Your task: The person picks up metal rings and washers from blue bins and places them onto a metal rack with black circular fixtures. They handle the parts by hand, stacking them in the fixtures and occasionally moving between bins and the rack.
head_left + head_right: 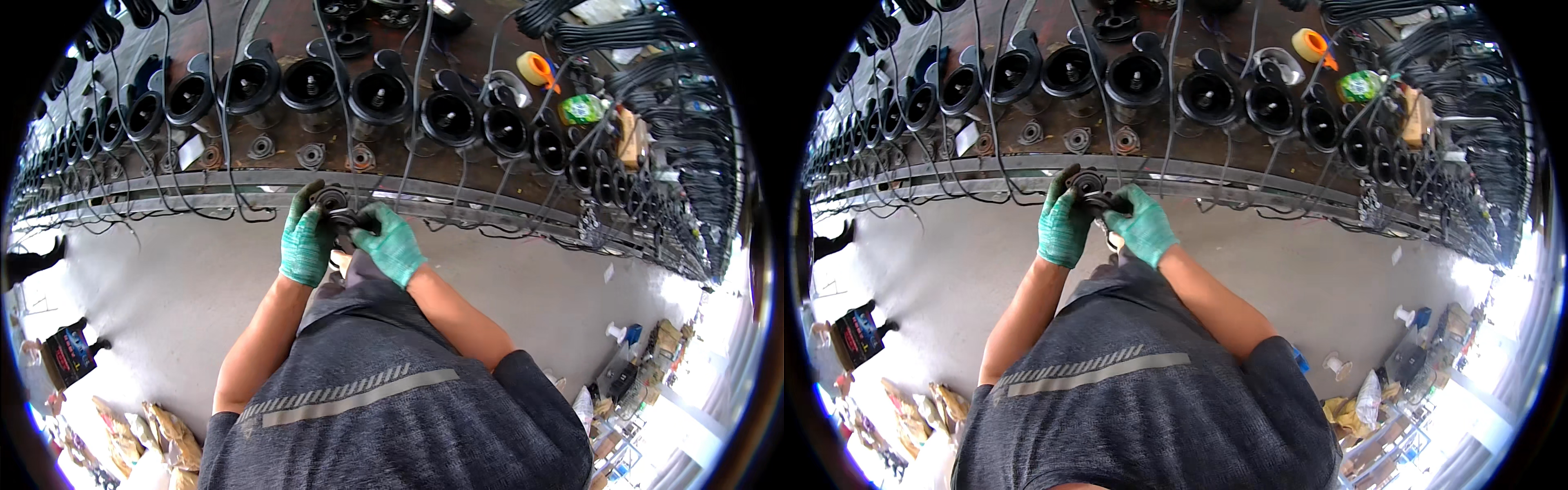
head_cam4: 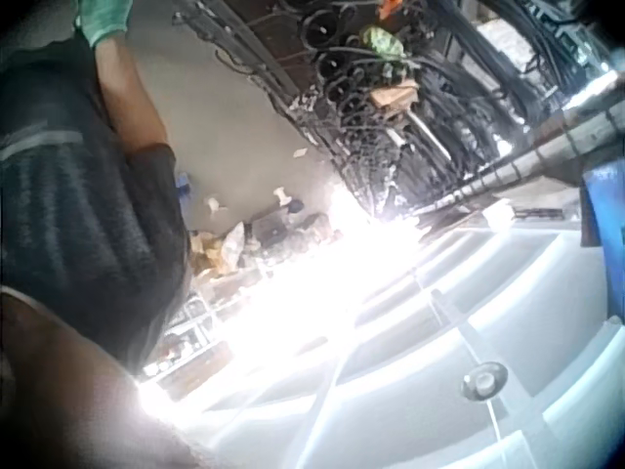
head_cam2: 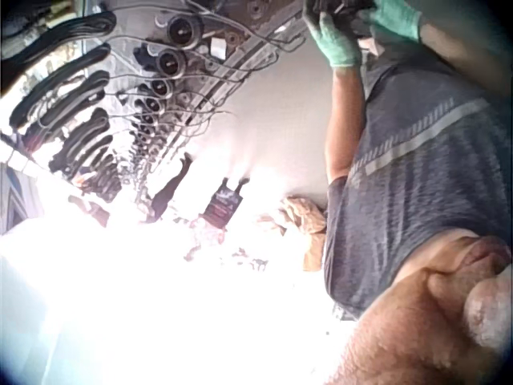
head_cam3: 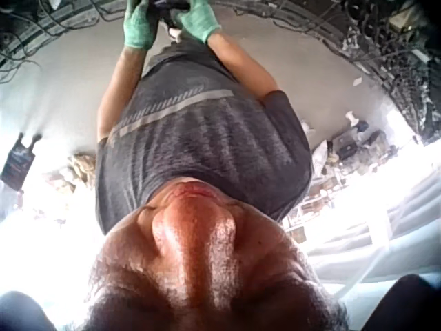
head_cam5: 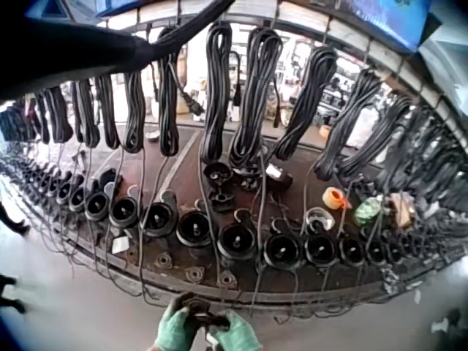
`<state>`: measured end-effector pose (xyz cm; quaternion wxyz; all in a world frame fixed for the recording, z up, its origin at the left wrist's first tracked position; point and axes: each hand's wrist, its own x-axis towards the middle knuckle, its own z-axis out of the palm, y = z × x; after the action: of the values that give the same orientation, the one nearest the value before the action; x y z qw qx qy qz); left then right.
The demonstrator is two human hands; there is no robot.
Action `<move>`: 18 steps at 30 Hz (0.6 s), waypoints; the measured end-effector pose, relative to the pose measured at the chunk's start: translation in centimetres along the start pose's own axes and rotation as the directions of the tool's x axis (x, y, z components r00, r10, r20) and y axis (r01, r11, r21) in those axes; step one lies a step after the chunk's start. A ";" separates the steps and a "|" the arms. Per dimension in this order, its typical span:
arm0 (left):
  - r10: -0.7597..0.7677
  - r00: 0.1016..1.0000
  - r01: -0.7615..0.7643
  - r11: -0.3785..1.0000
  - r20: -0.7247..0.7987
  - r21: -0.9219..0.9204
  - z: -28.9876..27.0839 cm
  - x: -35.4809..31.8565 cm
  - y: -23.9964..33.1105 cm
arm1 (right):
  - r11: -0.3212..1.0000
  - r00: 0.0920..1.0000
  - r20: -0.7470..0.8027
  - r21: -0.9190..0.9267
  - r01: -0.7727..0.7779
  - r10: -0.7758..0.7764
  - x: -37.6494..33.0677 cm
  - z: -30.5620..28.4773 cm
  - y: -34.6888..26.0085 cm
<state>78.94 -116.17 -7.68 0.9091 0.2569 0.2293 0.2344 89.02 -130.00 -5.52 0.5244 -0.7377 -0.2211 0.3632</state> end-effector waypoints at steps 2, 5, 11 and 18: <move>0.002 1.000 -0.002 0.999 -0.003 -0.044 0.5 -0.2 -2.7 | 0.991 0.997 0.016 0.112 -0.077 0.076 -2.3 -4.1 -0.7; -0.192 0.976 0.195 0.981 -0.098 0.016 3.7 -0.1 -5.8 | 0.924 0.972 -0.074 0.333 -0.188 0.224 -4.0 -11.3 -2.6; -0.411 0.901 0.433 0.873 -0.140 0.225 8.4 4.4 -11.9 | 0.952 0.861 -0.506 -0.240 -0.189 0.044 2.9 -23.8 11.4; -0.182 0.939 0.325 0.753 -0.292 0.572 6.2 13.1 -19.1 | 0.862 0.941 -0.333 -0.456 -0.224 0.068 9.8 -25.8 16.2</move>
<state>98.43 -125.75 -17.75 0.7690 0.4761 0.4238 0.0480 114.20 -144.55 -18.80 0.3200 -0.9076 -0.1645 0.2163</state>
